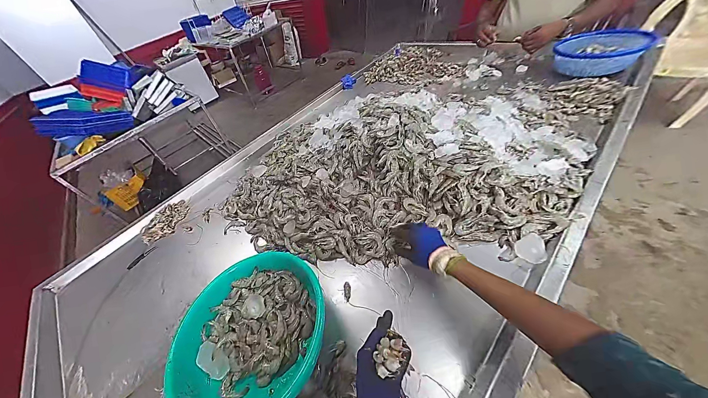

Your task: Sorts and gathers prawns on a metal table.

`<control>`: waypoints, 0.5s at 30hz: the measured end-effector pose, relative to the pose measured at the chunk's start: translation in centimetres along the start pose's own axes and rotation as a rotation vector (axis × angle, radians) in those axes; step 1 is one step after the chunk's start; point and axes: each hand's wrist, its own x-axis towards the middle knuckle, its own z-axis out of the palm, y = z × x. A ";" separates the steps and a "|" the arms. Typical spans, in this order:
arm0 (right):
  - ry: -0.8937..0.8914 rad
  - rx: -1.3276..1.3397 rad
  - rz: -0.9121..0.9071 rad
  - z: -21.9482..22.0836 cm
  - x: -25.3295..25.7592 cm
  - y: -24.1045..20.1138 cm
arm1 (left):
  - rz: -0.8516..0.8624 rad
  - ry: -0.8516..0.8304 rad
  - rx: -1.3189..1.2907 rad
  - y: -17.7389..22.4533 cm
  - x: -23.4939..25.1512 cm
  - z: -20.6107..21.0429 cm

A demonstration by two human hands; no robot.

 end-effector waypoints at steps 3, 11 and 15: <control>0.104 0.043 0.011 2.6 3.2 0.8 | 0.073 -0.018 -0.014 -0.9 0.4 -0.4; 0.048 0.209 -0.494 5.1 -5.9 0.9 | -0.016 0.105 -0.071 -1.1 -0.9 -1.2; 0.064 0.196 -0.432 1.8 -8.2 -2.6 | -0.108 0.291 -0.060 -1.4 -2.4 -1.6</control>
